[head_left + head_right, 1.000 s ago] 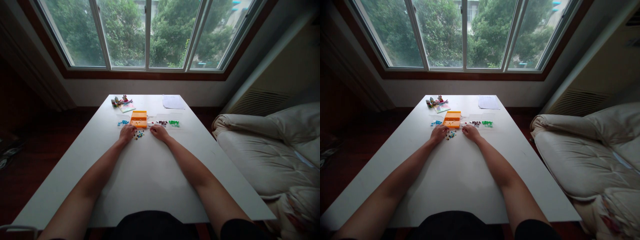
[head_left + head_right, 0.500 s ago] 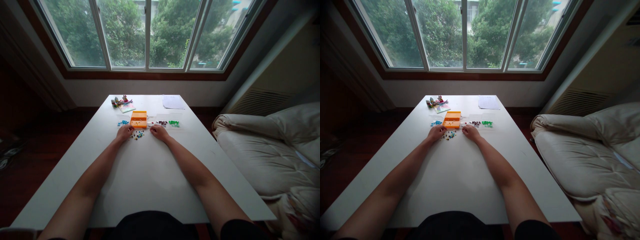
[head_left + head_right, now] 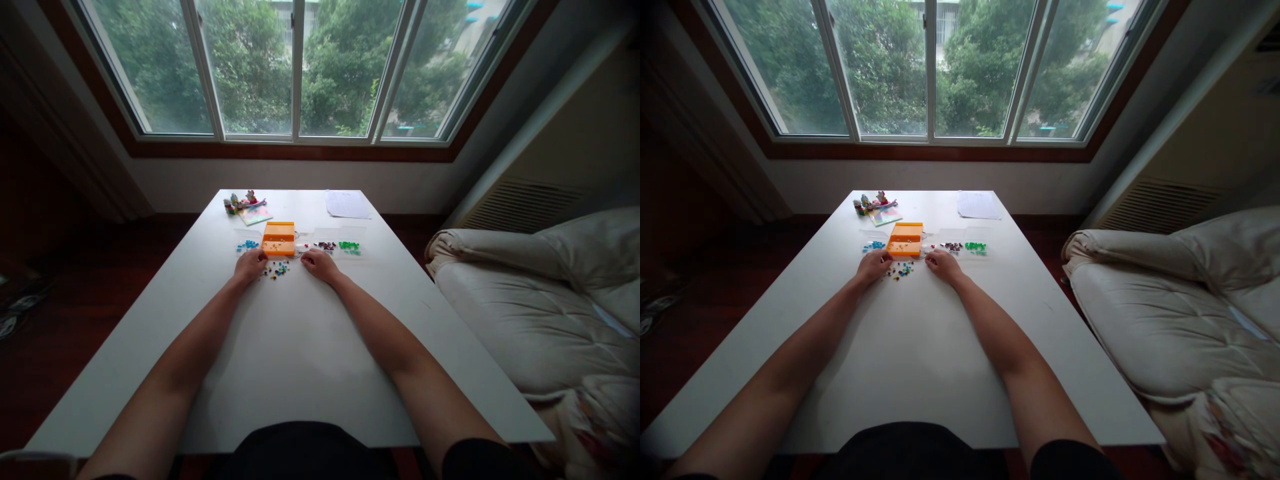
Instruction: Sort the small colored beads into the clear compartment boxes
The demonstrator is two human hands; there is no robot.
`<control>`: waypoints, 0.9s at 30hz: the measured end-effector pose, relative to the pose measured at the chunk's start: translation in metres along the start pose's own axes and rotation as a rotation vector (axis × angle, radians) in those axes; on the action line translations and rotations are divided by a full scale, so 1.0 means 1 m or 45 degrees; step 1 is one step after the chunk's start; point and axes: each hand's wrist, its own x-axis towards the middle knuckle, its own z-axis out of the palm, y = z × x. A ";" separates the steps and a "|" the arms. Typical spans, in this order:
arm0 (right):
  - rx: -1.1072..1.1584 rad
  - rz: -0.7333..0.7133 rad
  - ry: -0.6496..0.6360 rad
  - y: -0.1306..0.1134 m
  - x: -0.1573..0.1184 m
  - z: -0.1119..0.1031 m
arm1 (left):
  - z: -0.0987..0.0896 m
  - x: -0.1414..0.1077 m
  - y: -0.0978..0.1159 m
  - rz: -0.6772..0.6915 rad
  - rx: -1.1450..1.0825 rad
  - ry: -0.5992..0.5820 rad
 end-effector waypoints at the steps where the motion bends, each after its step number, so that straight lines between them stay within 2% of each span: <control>1: 0.000 0.002 0.000 0.000 0.000 0.000 | 0.000 0.000 0.000 0.010 0.009 -0.001; 6: 0.004 -0.001 -0.002 0.001 0.000 0.000 | -0.001 -0.002 0.006 0.060 -0.056 0.132; 10: 0.008 -0.016 0.000 0.000 0.000 0.000 | 0.001 -0.001 0.013 -0.002 -0.216 0.251; 20: 0.004 -0.014 0.002 -0.003 0.001 0.004 | 0.017 0.010 0.008 -0.250 -0.929 0.238; 23: -0.004 -0.006 -0.008 -0.004 0.001 0.004 | 0.017 0.011 0.008 -0.232 -0.935 0.226; 27: 0.001 0.000 -0.010 -0.006 0.001 0.004 | 0.013 0.007 0.016 -0.077 -0.652 0.199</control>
